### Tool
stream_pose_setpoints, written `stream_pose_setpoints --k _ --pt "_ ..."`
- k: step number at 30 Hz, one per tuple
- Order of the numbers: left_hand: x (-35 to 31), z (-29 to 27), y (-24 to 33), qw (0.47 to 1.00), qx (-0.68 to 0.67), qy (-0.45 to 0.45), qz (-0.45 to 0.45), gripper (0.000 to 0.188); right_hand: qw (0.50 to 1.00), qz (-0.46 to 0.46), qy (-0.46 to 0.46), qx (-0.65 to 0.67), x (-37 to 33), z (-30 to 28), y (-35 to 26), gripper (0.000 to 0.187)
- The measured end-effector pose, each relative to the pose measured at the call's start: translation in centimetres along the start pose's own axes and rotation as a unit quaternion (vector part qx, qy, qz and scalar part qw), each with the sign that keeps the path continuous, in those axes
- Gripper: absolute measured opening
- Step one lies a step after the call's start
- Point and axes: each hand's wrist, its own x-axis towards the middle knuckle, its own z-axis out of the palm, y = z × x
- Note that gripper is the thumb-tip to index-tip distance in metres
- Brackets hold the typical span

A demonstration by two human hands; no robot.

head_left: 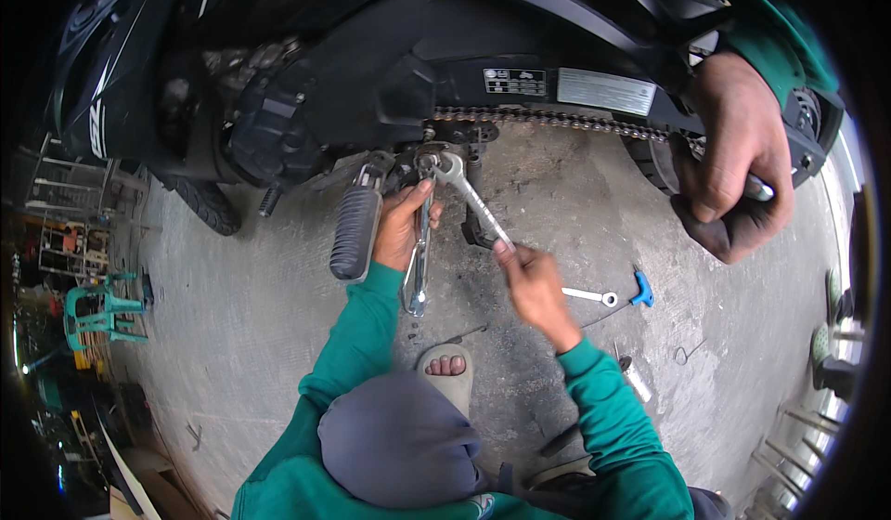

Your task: The person uses a wrench to tighten a bolt on the motorcycle chain tensioner, then sprays lubricant on the chain. They stand up, move the motorcycle slightly, and later receive cash from another person.

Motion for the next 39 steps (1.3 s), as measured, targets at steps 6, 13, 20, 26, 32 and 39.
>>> stream_pose_setpoints --k 6,13,20,26,32,39 --pt "-0.2 0.6 0.7 1.0 -0.015 0.005 -0.018 0.028 0.977 -0.095 -0.084 -0.172 2.9 -6.4 -3.4 0.06" --pt "-0.2 0.7 0.7 1.0 0.009 0.004 -0.001 0.038 0.978 -0.051 -0.08 -0.187 3.0 -7.7 -4.5 0.058" --pt "-0.2 0.9 0.8 1.0 0.022 0.016 -0.01 0.035 0.967 -0.137 -0.089 -0.194 5.5 -8.2 -5.0 0.064" --pt "-0.1 0.6 0.5 1.0 0.017 0.016 -0.007 0.032 0.969 -0.124 -0.05 -0.207 5.5 -5.8 -3.0 0.063" --pt "-0.1 0.6 0.4 0.999 0.032 0.028 -0.013 0.035 0.992 -0.039 0.093 0.072 0.5 8.2 -0.6 0.053" --pt "-0.1 0.5 0.3 0.999 0.039 0.015 0.01 0.037 0.997 -0.001 -0.063 -0.04 0.0 0.8 -0.3 0.06"
